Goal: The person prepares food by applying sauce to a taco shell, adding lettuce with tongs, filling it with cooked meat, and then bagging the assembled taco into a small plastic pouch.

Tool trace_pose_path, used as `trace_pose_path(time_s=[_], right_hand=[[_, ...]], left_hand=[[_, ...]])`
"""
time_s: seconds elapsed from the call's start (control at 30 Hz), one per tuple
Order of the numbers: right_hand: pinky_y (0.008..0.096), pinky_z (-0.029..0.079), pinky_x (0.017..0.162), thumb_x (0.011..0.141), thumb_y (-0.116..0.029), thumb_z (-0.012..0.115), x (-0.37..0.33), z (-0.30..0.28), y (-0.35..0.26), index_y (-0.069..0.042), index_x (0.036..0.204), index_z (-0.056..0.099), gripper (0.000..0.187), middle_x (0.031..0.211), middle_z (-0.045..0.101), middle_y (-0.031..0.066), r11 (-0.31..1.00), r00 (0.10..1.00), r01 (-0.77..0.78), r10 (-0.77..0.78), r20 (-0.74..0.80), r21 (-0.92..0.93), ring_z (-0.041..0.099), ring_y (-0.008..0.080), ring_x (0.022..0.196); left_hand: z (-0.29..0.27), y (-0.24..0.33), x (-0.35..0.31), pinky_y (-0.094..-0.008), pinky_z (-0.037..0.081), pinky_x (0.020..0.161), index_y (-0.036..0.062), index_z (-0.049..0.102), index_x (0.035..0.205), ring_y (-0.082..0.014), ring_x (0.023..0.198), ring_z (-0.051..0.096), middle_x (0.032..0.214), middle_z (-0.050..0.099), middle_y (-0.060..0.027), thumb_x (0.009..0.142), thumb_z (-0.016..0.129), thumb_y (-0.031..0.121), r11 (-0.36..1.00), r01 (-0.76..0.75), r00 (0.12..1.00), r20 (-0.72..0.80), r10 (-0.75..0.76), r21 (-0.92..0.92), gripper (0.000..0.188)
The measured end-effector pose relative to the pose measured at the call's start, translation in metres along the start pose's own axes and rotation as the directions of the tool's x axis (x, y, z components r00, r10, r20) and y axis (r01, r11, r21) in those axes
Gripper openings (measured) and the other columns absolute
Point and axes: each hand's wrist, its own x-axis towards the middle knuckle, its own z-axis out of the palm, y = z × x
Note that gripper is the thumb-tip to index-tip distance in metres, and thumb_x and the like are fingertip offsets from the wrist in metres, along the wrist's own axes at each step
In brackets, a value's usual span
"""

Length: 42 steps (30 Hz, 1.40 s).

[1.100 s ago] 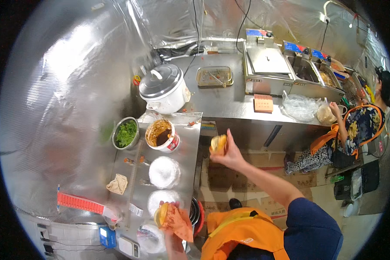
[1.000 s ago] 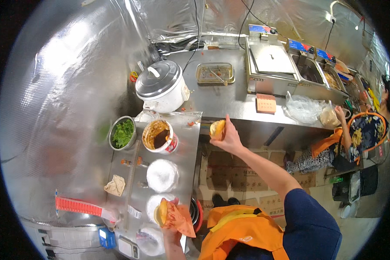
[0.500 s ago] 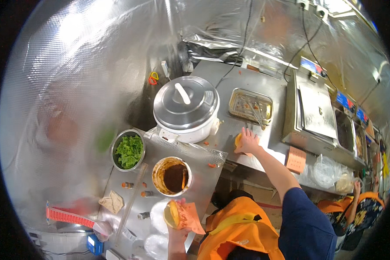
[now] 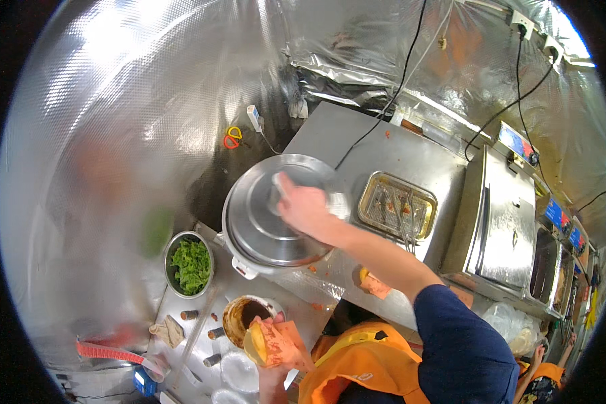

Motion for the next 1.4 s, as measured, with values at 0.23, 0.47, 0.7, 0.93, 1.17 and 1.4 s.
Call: trace_pose_path(time_s=[0.23,0.47,0.7,0.93,1.17,1.4], right_hand=[[0.0493,0.058,0.061,0.098,-0.029,0.060,-0.004,-0.078,0.287,-0.003,0.155,0.046,0.064,0.079,0.073,0.0225,0.893,0.812,-0.446,0.370,-0.452,-0.069,0.072,0.0395,0.070],[0.0547,0.053,0.098,0.094,-0.037,0.065,-0.039,-0.026,0.486,0.000,0.146,0.054,0.065,0.125,0.070,0.0299,0.781,0.771,-0.593,0.481,-0.417,-0.195,0.068,0.0481,0.112],[0.0441,0.056,0.093,0.103,-0.021,0.062,-0.127,-0.052,0.136,0.001,0.127,0.069,0.033,0.115,0.071,0.0170,0.947,0.990,-0.139,0.125,0.066,0.291,0.068,0.0238,0.103],[0.0474,0.058,0.071,0.084,-0.010,0.072,-0.207,0.124,-0.133,-0.012,0.098,0.079,0.016,0.085,0.063,0.0111,0.622,0.554,0.749,-0.776,0.300,0.228,0.068,0.0342,0.076],[0.0481,0.061,0.073,0.086,-0.015,0.067,-0.183,0.202,-0.168,-0.005,0.089,0.079,0.016,0.091,0.076,0.0164,0.391,0.018,0.898,-0.490,0.872,0.201,0.076,0.0363,0.089],[0.0506,0.056,0.070,0.096,-0.027,0.067,-0.194,0.197,-0.170,-0.005,0.093,0.076,0.024,0.088,0.074,0.0200,0.732,0.604,0.646,-0.663,0.443,0.216,0.071,0.0405,0.080]], left_hand=[[-0.009,-0.017,0.001,-0.0534,0.026,0.127,0.0069,0.014,0.166,-0.0349,0.153,0.035,0.159,0.042,-0.0089,0.070,0.100,0.029,0.988,-0.011,0.995,-0.094,0.026,0.152,0.130],[-0.003,0.002,-0.010,-0.0492,0.035,0.122,0.0048,0.019,0.163,-0.0322,0.144,0.045,0.152,0.045,-0.0074,0.060,0.104,0.026,0.967,0.011,0.973,-0.225,0.048,0.253,0.135],[-0.036,0.009,-0.069,-0.0386,0.043,0.113,0.0041,0.028,0.156,-0.0229,0.131,0.052,0.143,0.046,-0.0095,0.058,0.106,0.030,0.877,-0.016,0.866,-0.431,0.252,0.480,0.128],[-0.070,0.000,-0.127,-0.0364,0.048,0.107,0.0076,0.023,0.158,-0.0213,0.127,0.053,0.143,0.045,-0.0105,0.060,0.106,0.028,0.944,-0.092,0.857,-0.458,0.237,0.315,0.130],[-0.119,-0.010,-0.188,-0.0386,0.040,0.115,0.0097,0.010,0.165,-0.0214,0.136,0.047,0.145,0.046,-0.0088,0.069,0.102,0.018,0.934,-0.057,0.891,-0.405,0.207,0.352,0.133],[-0.144,-0.020,-0.213,-0.0382,0.041,0.111,0.0104,0.010,0.164,-0.0202,0.127,0.050,0.139,0.050,-0.0077,0.069,0.101,0.019,0.946,-0.125,0.862,-0.438,0.253,0.300,0.132]])
